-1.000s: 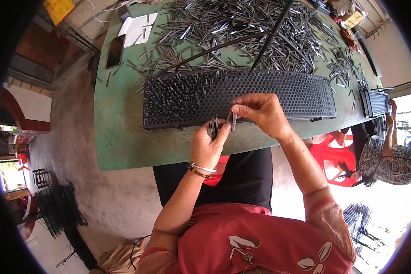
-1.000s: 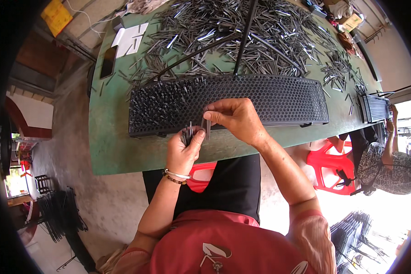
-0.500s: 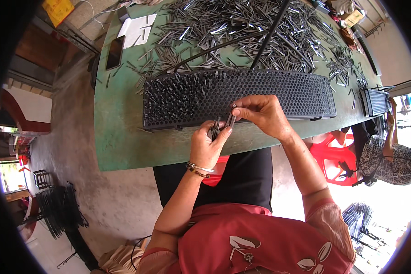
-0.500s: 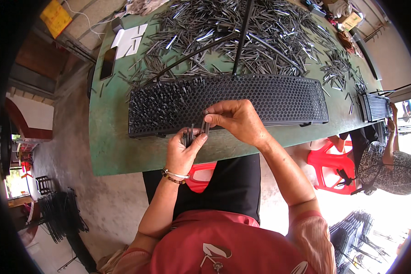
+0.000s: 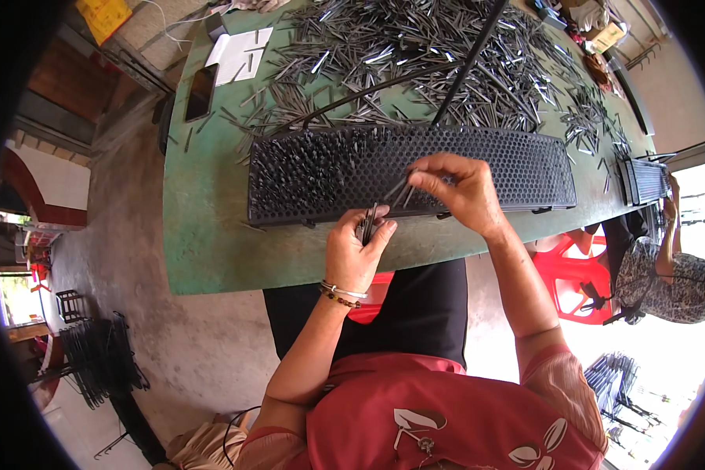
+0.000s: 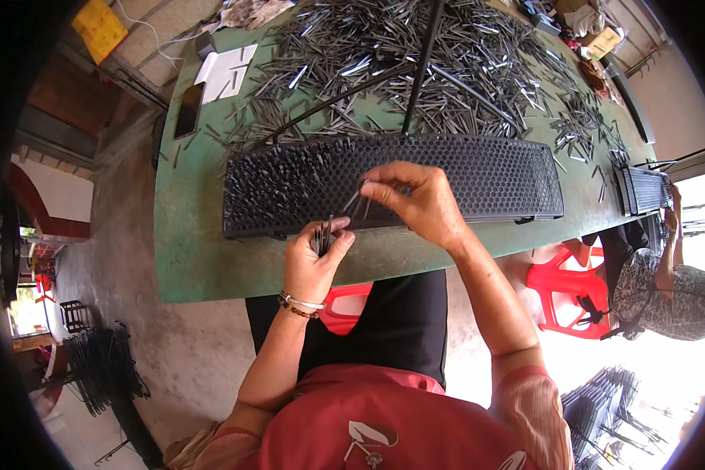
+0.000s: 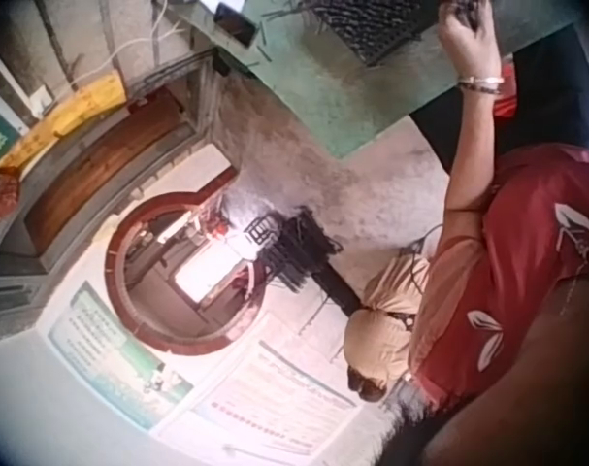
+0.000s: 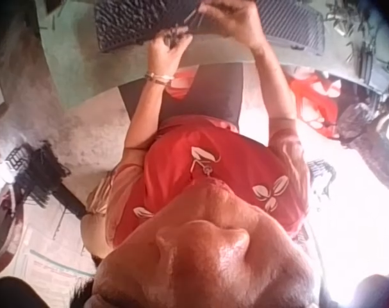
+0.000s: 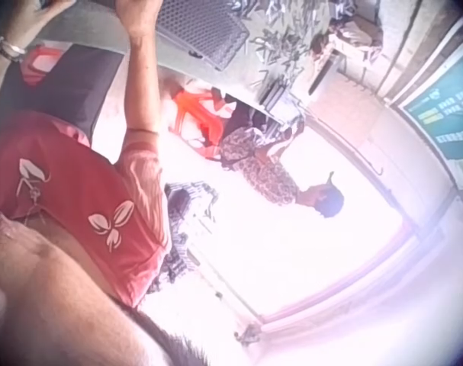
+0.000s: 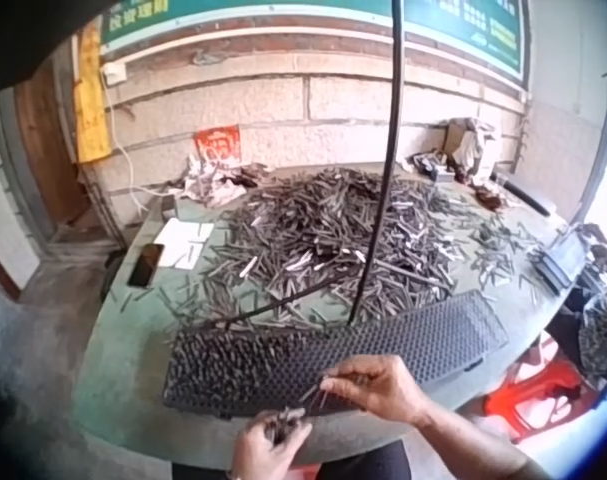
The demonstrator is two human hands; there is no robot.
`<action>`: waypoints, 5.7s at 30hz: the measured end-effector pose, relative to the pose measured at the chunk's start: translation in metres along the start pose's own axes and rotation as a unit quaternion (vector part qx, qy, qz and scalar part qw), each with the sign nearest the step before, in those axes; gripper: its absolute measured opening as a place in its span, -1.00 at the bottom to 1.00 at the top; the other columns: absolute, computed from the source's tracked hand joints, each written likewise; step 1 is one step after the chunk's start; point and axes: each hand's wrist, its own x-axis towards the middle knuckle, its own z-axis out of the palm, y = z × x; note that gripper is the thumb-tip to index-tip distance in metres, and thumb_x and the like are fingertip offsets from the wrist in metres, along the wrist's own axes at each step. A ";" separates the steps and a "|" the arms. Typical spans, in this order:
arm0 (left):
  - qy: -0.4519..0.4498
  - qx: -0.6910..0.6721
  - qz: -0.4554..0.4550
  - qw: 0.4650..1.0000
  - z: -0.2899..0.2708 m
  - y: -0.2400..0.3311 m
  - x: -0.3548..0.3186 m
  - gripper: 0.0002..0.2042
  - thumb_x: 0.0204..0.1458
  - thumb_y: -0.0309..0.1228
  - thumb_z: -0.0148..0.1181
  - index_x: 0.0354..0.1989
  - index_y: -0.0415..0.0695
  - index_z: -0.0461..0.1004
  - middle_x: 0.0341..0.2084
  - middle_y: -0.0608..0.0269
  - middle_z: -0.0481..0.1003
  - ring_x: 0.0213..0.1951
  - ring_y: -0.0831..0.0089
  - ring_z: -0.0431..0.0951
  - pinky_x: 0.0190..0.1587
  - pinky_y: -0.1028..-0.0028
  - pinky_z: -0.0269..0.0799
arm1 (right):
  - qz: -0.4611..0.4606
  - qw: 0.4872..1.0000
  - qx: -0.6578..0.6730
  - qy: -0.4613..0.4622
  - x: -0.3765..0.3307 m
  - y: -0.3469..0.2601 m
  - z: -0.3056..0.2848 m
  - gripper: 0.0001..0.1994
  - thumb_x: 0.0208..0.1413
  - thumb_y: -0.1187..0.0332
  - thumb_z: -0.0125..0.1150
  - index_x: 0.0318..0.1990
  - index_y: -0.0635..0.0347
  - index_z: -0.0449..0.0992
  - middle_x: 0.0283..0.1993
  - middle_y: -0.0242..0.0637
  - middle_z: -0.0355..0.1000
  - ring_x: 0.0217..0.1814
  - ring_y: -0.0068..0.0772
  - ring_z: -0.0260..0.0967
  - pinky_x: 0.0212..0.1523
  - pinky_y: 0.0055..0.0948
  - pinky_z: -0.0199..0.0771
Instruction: Picking up individual metal pins from a large pile and inserting them into a grid-like tray.
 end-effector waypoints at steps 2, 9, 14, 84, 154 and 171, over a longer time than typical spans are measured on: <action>-0.031 -0.043 -0.051 0.997 0.001 -0.001 -0.004 -0.76 -0.03 -0.40 0.29 -0.22 -0.26 0.52 -0.49 0.38 0.50 -0.46 0.69 0.42 -0.33 0.63 0.37 | -0.028 0.997 -0.049 0.053 0.012 0.000 -0.007 -0.82 -0.01 0.38 0.30 -0.27 0.28 0.56 -0.35 -0.31 0.53 -0.32 -0.59 0.43 -0.27 -0.52 0.42; -0.070 -0.068 -0.047 0.994 0.008 0.005 -0.015 -0.77 -0.04 -0.44 0.28 -0.21 -0.26 0.52 -0.50 0.42 0.47 -0.44 0.70 0.40 -0.31 0.62 0.36 | -0.152 0.977 -0.138 0.064 0.052 0.017 -0.021 -0.86 0.01 0.46 0.25 -0.26 0.29 0.54 -0.30 -0.29 0.50 -0.26 -0.47 0.44 -0.21 -0.51 0.41; -0.084 -0.079 -0.051 0.992 0.010 0.001 -0.016 -0.79 -0.03 -0.45 0.27 -0.22 -0.26 0.52 -0.51 0.42 0.46 -0.45 0.70 0.40 -0.31 0.63 0.35 | -0.142 0.978 -0.145 0.054 0.062 0.031 -0.024 -0.86 0.01 0.46 0.24 -0.26 0.29 0.54 -0.30 -0.28 0.50 -0.25 -0.44 0.45 -0.19 -0.50 0.42; -0.231 -0.527 -0.267 0.773 -0.005 0.007 -0.004 -0.75 0.18 -0.45 -0.09 -0.04 -0.32 0.35 -0.22 0.13 0.44 -0.17 0.30 0.52 -0.05 0.25 0.47 | 0.018 0.989 -0.002 -0.148 0.005 -0.003 0.008 -0.78 0.07 0.32 0.23 -0.31 0.36 0.55 -0.32 -0.20 0.45 -0.25 -0.41 0.38 -0.26 -0.48 0.38; -0.162 -0.567 -0.370 0.718 0.000 -0.024 -0.001 -0.76 0.16 -0.37 -0.03 -0.09 -0.20 0.45 -0.24 0.24 0.51 -0.24 0.47 0.52 -0.21 0.49 0.48 | -0.393 0.876 -0.247 -0.133 -0.034 0.017 0.019 -0.69 -0.26 0.39 0.18 -0.24 0.18 0.54 -0.15 -0.32 0.39 -0.19 -0.32 0.36 -0.19 -0.40 0.36; -0.203 -0.586 -0.348 0.703 0.000 -0.004 -0.001 -0.63 0.18 -0.28 -0.11 0.09 -0.22 0.29 0.04 0.04 0.37 0.06 0.20 0.39 0.13 0.14 0.31 | -0.193 0.964 -0.131 0.130 0.011 0.008 0.009 -0.87 0.04 0.50 0.16 -0.24 0.32 0.50 -0.24 -0.18 0.45 -0.24 -0.29 0.42 -0.19 -0.43 0.39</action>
